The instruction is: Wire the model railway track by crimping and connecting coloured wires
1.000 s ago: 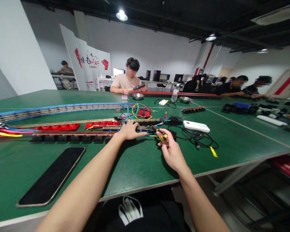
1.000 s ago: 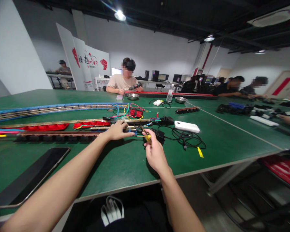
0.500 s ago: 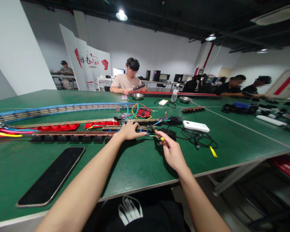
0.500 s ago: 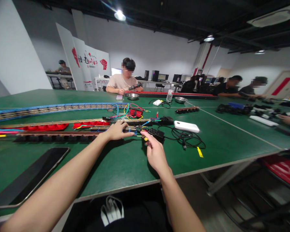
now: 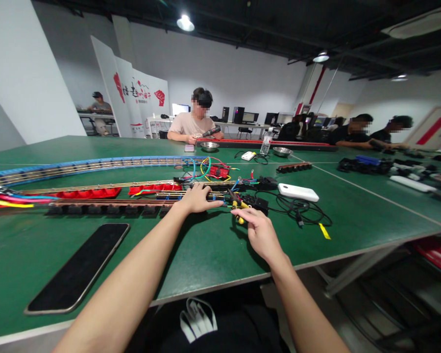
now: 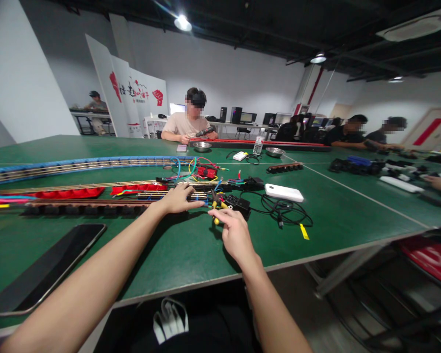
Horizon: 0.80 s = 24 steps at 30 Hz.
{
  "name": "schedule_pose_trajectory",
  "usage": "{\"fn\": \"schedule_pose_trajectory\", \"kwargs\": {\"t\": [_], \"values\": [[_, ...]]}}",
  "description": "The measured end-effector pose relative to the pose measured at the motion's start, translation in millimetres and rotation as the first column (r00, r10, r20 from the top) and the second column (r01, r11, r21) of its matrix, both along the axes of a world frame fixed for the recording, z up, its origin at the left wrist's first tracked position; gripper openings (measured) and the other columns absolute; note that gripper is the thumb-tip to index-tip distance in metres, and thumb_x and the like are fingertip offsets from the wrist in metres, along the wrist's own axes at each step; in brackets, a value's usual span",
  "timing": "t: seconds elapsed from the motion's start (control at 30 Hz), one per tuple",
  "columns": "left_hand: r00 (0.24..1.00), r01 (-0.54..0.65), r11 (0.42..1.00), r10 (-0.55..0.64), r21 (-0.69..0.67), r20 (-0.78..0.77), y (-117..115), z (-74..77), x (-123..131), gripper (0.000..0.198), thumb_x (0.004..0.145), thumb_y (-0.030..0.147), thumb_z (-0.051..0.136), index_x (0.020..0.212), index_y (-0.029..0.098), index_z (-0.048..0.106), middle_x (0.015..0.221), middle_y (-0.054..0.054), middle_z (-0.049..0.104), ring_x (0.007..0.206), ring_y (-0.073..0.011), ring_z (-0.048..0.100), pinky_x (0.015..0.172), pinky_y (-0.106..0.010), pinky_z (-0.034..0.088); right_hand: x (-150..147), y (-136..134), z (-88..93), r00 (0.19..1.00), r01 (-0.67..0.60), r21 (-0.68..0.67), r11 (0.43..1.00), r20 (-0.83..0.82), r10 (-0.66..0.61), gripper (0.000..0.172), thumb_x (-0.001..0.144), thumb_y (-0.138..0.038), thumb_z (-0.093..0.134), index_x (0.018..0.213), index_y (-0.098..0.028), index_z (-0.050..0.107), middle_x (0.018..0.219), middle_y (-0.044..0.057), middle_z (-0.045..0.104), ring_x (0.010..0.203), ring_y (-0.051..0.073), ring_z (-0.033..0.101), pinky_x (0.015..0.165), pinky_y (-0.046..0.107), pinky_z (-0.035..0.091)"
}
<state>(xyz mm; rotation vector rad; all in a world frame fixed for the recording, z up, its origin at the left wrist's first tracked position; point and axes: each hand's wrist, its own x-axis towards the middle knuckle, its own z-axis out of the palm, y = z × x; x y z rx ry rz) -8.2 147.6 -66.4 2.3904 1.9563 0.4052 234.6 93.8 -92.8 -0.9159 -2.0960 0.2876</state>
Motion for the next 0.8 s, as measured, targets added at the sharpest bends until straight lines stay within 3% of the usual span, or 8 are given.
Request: {"fn": "schedule_pose_trajectory", "kwargs": {"t": [0.23, 0.47, 0.6, 0.8], "values": [[1.000, -0.003, 1.000, 0.003, 0.002, -0.008, 0.8, -0.9, -0.7, 0.090, 0.069, 0.090, 0.031, 0.119, 0.020, 0.058, 0.139, -0.018, 0.046, 0.132, -0.0395, 0.036, 0.102, -0.058, 0.034, -1.0, -2.0, 1.8, 1.000, 0.001, -0.024, 1.000, 0.007, -0.001, 0.060, 0.075, 0.005, 0.039, 0.112, -0.029, 0.072, 0.105, 0.003, 0.070, 0.100, 0.021, 0.061, 0.089, 0.036, 0.046], [1.000, -0.004, 1.000, 0.004, 0.000, -0.017, 1.5, -1.7, -0.6, 0.091, 0.070, 0.089, 0.030, 0.121, 0.019, 0.057, 0.141, -0.018, 0.044, 0.134, -0.0397, 0.033, 0.103, -0.058, 0.034, -3.2, -4.7, 5.6, 0.999, -0.037, -0.090, 0.995, -0.040, 0.034, 0.029, 0.086, -0.024, 0.059, 0.113, -0.026, 0.071, 0.105, 0.006, 0.070, 0.098, 0.021, 0.063, 0.090, 0.035, 0.047], [1.000, -0.011, 1.000, 0.011, -0.002, -0.025, 1.1, -1.2, -0.3, 0.089, 0.070, 0.089, 0.030, 0.119, 0.021, 0.057, 0.140, -0.017, 0.045, 0.134, -0.0388, 0.034, 0.103, -0.057, 0.033, -4.1, -7.2, 8.4, 0.994, -0.032, -0.108, 0.994, -0.108, 0.021, 0.030, 0.087, -0.032, 0.061, 0.115, -0.024, 0.069, 0.106, 0.006, 0.070, 0.098, 0.021, 0.065, 0.089, 0.033, 0.048], [1.000, -0.003, 1.000, 0.003, 0.007, -0.009, 0.4, -0.5, 0.3, 0.089, 0.069, 0.090, 0.032, 0.118, 0.021, 0.058, 0.139, -0.016, 0.047, 0.133, -0.0389, 0.035, 0.104, -0.056, 0.033, -5.1, -6.9, 7.7, 0.966, -0.005, -0.251, 0.968, -0.252, -0.060, 0.043, 0.094, -0.041, 0.046, 0.131, -0.022, 0.055, 0.089, 0.004, 0.071, 0.078, 0.017, 0.067, 0.073, 0.028, 0.051]]}}
